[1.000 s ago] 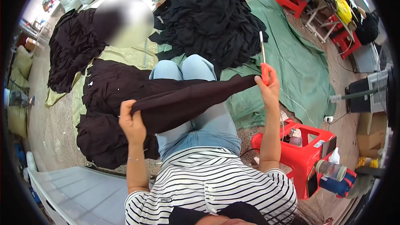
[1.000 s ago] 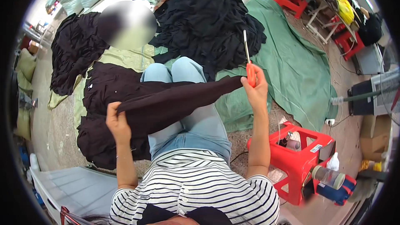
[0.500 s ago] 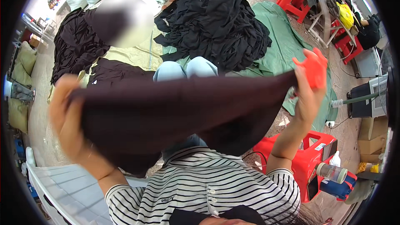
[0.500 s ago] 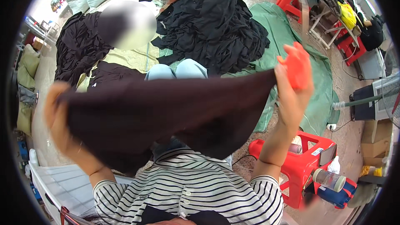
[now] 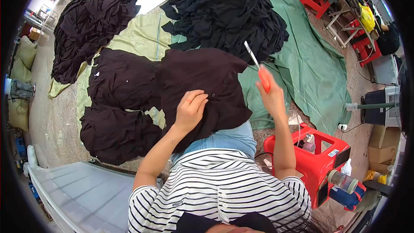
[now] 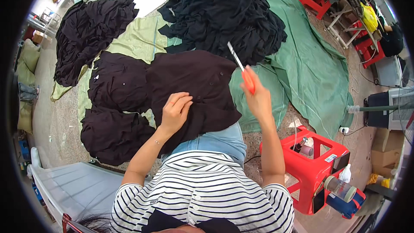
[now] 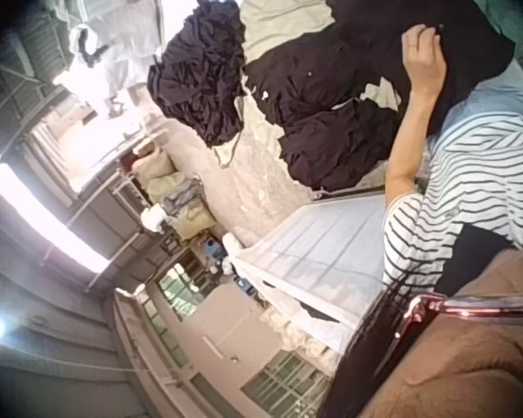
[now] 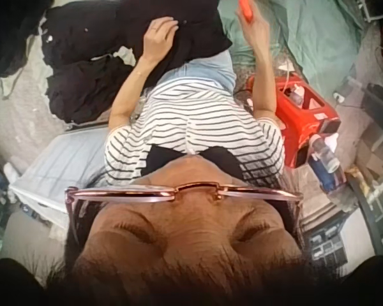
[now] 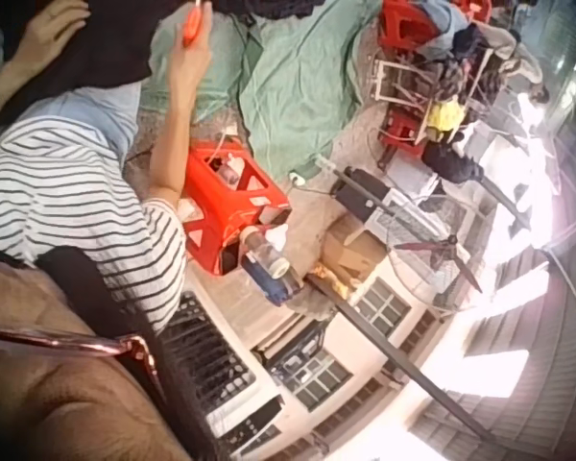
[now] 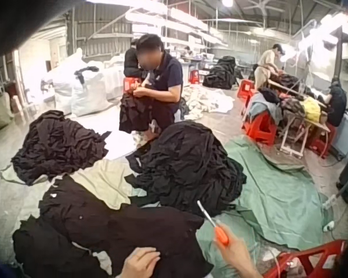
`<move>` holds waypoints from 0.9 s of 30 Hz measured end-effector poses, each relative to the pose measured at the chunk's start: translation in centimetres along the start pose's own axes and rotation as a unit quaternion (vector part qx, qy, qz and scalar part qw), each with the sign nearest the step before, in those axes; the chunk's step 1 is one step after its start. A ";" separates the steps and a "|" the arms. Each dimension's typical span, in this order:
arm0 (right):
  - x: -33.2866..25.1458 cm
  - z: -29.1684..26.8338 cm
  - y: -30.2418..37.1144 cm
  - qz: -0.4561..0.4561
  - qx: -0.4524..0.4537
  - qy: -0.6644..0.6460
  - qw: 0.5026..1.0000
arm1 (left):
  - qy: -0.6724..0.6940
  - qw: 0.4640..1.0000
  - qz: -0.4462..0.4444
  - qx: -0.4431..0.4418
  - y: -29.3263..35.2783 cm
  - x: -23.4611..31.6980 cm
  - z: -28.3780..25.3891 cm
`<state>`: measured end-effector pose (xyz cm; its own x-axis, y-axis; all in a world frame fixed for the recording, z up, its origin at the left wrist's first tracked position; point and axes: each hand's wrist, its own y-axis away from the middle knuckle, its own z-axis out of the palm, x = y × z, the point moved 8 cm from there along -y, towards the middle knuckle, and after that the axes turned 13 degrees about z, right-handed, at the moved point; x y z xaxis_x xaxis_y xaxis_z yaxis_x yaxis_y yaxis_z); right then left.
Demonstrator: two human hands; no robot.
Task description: Trimming excess threads from black clothing items using scissors.
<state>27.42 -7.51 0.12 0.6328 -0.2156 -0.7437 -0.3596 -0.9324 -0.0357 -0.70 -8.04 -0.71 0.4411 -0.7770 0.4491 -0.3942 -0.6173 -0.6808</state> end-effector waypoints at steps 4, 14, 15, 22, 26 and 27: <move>0.1 0.7 5.1 0.071 -0.094 0.063 0.991 | 0.041 0.999 -0.001 -0.027 -1.5 -1.8 1.5; 0.6 1.8 14.1 0.034 -0.094 0.037 0.994 | 0.096 0.989 0.036 -0.110 1.1 -0.7 4.6; 0.2 2.0 14.3 0.032 -0.097 0.036 0.994 | 0.077 0.989 0.028 -0.123 1.0 -0.5 4.4; -1.2 1.5 13.5 -0.006 -0.091 0.056 0.994 | 0.029 0.992 0.090 -0.087 0.7 -1.0 5.3; -1.7 1.1 13.4 0.024 -0.121 0.100 0.987 | 0.051 0.994 0.018 -0.099 0.8 -2.7 5.7; -1.4 1.1 13.7 0.044 -0.138 0.130 0.981 | 0.072 0.992 -0.026 -0.101 1.1 -3.4 5.9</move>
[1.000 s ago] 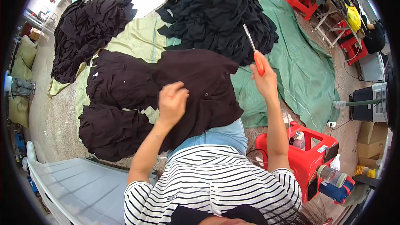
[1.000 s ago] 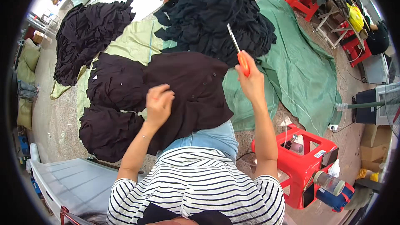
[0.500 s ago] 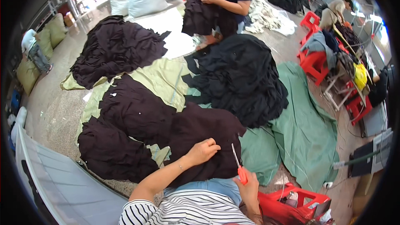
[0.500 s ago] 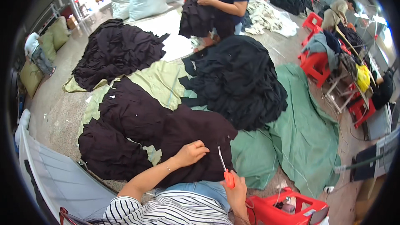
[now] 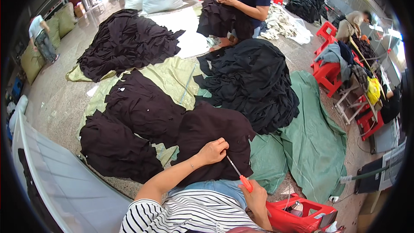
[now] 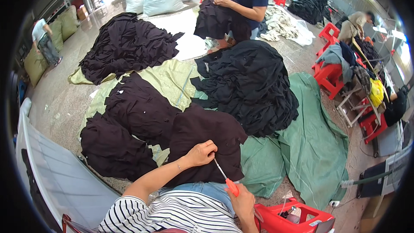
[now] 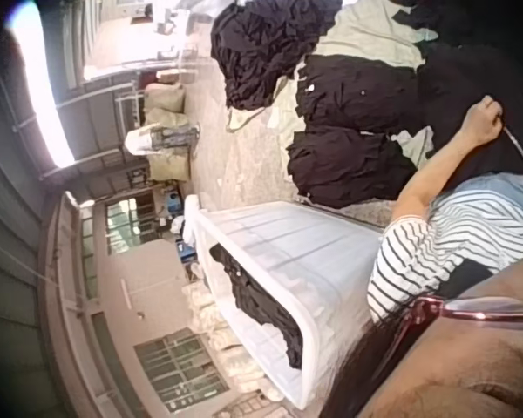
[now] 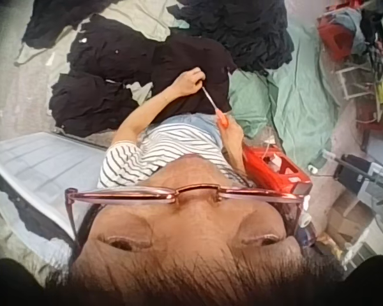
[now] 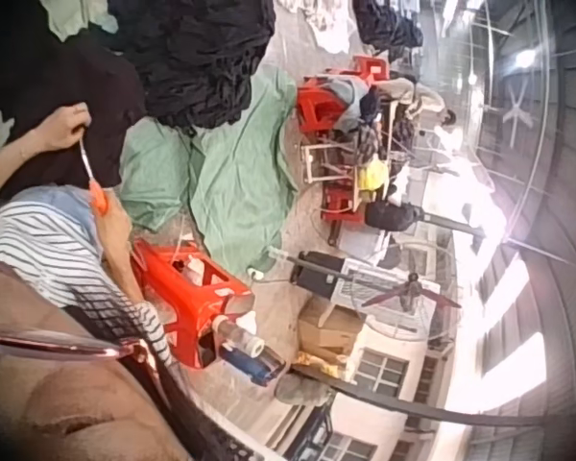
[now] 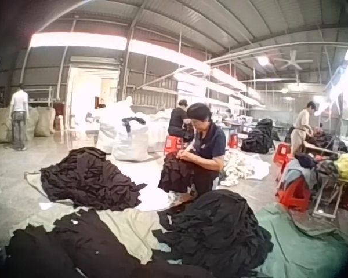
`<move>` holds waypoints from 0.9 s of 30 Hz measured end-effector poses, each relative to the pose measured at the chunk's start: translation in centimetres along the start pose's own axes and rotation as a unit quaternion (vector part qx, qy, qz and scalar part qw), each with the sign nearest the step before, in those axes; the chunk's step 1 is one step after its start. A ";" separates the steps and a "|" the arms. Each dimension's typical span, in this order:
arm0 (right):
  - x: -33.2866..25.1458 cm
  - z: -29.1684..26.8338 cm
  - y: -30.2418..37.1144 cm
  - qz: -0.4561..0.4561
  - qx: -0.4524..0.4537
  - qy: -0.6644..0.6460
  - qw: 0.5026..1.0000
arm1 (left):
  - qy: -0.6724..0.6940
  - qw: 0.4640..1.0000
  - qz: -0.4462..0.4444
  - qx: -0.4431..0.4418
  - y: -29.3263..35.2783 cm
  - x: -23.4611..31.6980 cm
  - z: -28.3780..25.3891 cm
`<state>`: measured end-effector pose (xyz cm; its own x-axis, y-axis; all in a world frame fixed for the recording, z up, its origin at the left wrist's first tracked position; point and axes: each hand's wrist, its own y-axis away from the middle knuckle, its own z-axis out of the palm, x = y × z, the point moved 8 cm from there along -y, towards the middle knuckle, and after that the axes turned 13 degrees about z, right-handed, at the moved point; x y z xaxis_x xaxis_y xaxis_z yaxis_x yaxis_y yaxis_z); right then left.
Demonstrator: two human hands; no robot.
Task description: Trimming excess threads from black clothing items using scissors.
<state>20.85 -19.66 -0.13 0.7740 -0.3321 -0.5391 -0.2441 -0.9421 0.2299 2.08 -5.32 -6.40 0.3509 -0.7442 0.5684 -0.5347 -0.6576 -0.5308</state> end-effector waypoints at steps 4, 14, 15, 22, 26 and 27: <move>1.0 0.8 0.7 0.040 -0.006 0.056 0.998 | 0.081 0.996 -0.035 0.027 0.3 -0.7 0.3; 2.2 0.8 1.2 0.073 0.073 0.064 0.993 | 0.125 0.990 -0.062 0.035 0.5 -0.5 0.7; 2.1 1.1 0.9 0.072 0.057 0.070 0.993 | 0.117 0.991 -0.062 0.028 0.5 -0.9 0.5; 0.7 -0.9 0.0 0.068 0.094 -0.018 0.993 | 0.120 0.985 -0.071 0.103 -1.3 -0.5 -2.1; 2.6 -2.3 -0.4 0.100 0.137 -0.029 0.985 | 0.118 0.990 -0.032 0.065 -4.9 0.4 -0.9; 2.7 -2.6 -0.5 0.096 0.151 -0.028 0.983 | 0.114 0.993 -0.017 0.035 -6.0 0.6 -0.4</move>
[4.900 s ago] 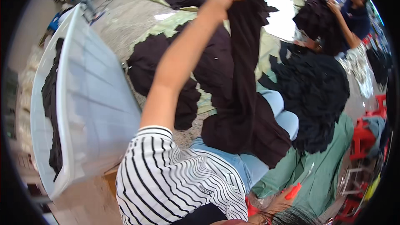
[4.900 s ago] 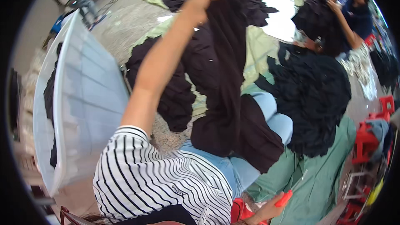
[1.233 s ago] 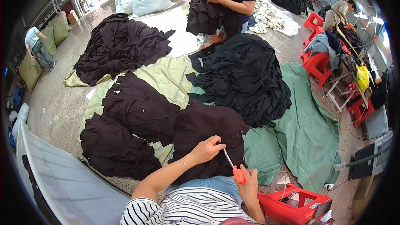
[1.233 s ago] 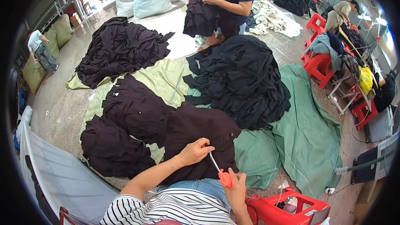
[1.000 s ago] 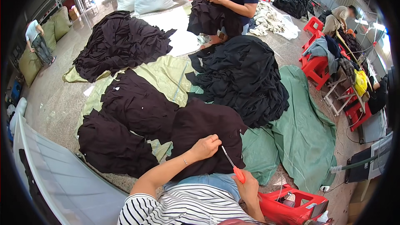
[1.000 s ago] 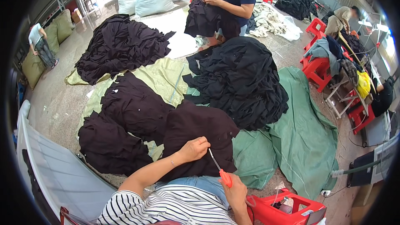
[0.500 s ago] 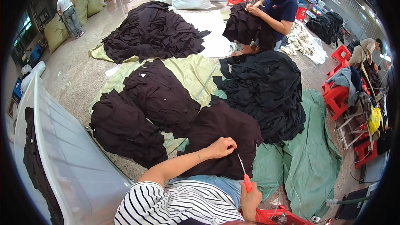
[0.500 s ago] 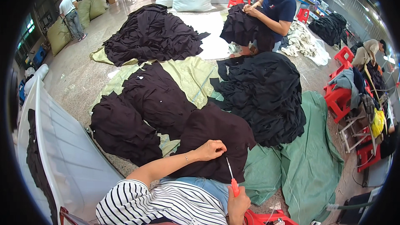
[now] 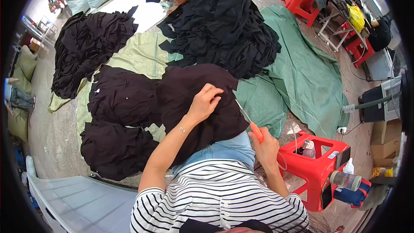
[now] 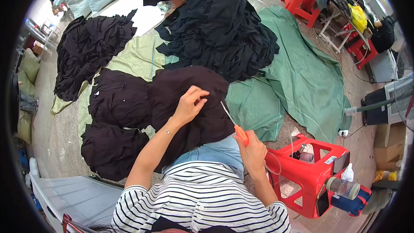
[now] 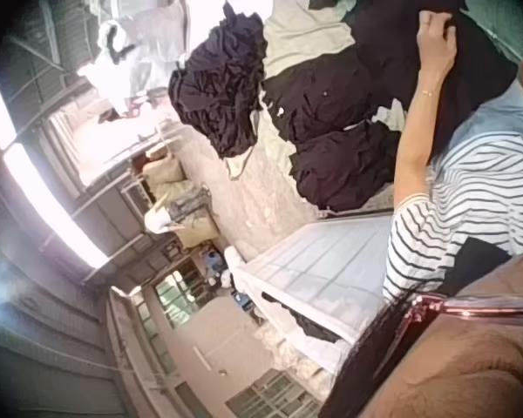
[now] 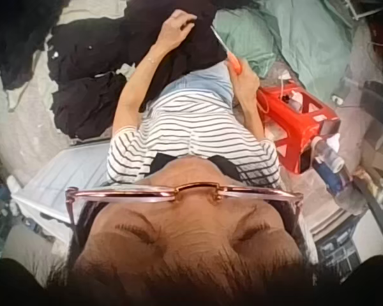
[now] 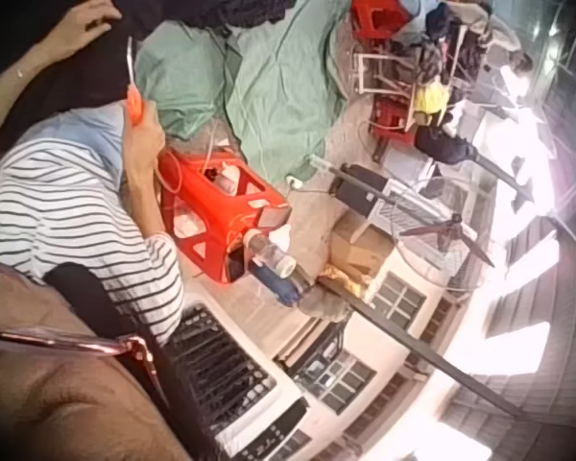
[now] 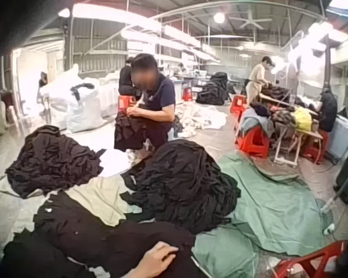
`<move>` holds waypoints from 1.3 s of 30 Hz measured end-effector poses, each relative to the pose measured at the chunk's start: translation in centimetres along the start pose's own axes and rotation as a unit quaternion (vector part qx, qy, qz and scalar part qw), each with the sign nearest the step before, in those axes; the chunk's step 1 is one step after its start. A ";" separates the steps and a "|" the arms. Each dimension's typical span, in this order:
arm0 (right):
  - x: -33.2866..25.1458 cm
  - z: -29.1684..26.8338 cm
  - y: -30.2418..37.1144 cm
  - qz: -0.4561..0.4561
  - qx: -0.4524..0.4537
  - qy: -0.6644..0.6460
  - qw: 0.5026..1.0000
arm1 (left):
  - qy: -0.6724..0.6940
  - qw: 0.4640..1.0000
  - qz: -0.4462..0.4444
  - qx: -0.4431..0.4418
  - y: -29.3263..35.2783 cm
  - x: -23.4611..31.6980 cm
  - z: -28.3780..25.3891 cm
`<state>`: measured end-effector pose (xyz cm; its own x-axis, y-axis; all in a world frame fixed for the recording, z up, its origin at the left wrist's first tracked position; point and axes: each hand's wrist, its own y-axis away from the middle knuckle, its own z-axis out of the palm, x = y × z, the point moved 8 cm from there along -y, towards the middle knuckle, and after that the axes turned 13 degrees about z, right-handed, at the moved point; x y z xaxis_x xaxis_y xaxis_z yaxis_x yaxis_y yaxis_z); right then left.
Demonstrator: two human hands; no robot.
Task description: Trimming excess threads from black clothing items using scissors.
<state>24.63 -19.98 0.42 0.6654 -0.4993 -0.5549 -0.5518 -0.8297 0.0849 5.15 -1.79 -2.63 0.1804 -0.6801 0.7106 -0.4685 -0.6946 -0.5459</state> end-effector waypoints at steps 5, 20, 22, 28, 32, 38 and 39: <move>-0.3 0.1 0.4 0.002 -0.019 0.001 1.000 | -0.092 0.981 0.064 -0.156 -1.7 0.4 2.1; -1.8 0.9 0.0 -0.019 -0.025 0.017 0.999 | -0.023 0.996 -0.048 -0.066 -0.7 -1.7 0.7; -1.7 0.2 0.3 -0.034 0.000 -0.023 0.999 | 0.040 0.993 -0.083 -0.080 -0.2 -1.0 -0.1; 0.1 0.0 1.4 -0.005 -0.044 -0.027 0.999 | 0.103 0.948 -0.106 -0.283 1.8 1.1 0.7; -1.1 -0.8 2.4 -0.035 -0.055 -0.030 0.997 | 0.068 0.891 -0.099 -0.437 0.9 0.3 2.9; -1.9 -0.9 4.3 -0.054 -0.090 0.029 0.994 | 0.129 0.795 -0.375 -0.458 1.0 -3.2 4.5; -1.9 -0.7 4.4 -0.060 -0.083 0.021 0.995 | 0.119 0.792 -0.374 -0.468 1.0 -3.0 4.8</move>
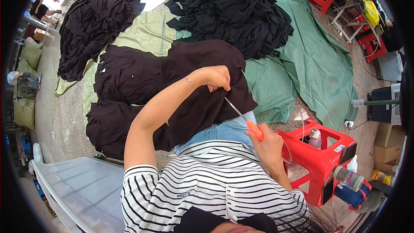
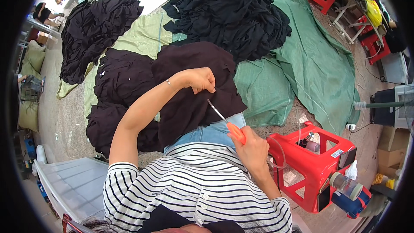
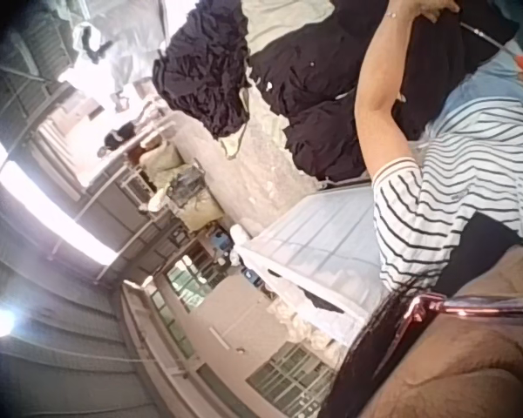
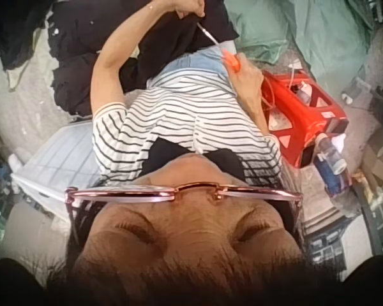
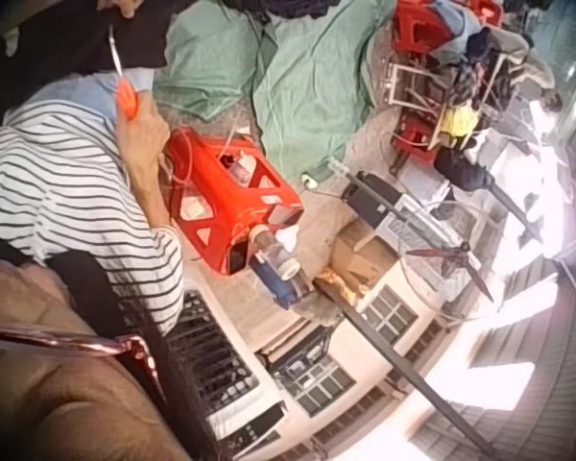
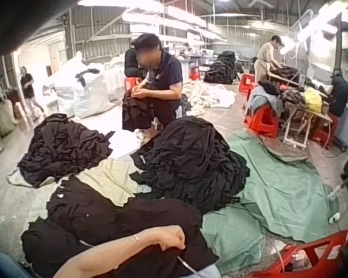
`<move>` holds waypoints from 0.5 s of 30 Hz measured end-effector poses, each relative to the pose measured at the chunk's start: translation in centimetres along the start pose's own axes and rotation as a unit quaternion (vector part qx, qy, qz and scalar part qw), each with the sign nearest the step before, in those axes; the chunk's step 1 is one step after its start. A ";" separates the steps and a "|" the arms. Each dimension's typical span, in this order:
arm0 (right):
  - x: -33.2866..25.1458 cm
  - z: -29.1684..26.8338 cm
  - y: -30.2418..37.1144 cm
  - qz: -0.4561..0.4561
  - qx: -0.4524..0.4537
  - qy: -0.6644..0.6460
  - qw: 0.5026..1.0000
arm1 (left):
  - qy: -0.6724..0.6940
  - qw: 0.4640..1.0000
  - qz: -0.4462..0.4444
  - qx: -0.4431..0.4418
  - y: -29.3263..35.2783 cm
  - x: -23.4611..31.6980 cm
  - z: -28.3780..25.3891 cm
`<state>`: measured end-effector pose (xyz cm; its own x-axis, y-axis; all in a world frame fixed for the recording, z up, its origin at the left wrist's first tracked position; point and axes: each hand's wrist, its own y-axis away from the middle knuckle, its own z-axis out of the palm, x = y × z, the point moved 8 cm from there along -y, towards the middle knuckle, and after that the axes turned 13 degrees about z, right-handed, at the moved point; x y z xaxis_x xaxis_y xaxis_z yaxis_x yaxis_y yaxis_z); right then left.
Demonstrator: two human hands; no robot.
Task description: Trimming excess threads from black clothing items using scissors.
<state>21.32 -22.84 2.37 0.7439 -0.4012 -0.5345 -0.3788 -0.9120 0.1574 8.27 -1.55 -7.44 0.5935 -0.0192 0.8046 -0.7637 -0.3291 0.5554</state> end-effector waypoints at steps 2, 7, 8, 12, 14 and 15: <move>0.0 0.1 0.0 0.001 -0.002 0.005 1.000 | -0.011 1.000 -0.005 0.008 0.0 -0.1 0.1; 0.2 0.2 -0.1 0.000 -0.021 0.021 1.000 | -0.044 0.998 0.035 0.004 -0.6 -0.7 0.0; 0.4 0.0 -0.2 0.004 -0.017 0.013 1.000 | -0.040 0.998 0.036 0.009 -0.6 -0.9 -0.1; 2.5 -1.0 -0.5 0.049 0.004 0.046 0.998 | -0.132 0.978 0.153 0.059 0.5 1.6 0.7; 3.2 -1.3 -0.4 0.070 0.007 0.051 0.996 | -0.212 0.959 0.159 0.102 0.8 1.7 1.3; 3.7 -1.0 -0.4 0.082 -0.006 0.063 0.995 | -0.236 0.955 0.141 0.112 0.7 1.6 1.7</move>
<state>24.76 -24.08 1.19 0.7361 -0.5512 -0.3930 -0.4941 -0.8343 0.2446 9.14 -3.45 -6.09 0.4614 -0.5428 0.7017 -0.8679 -0.4403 0.2301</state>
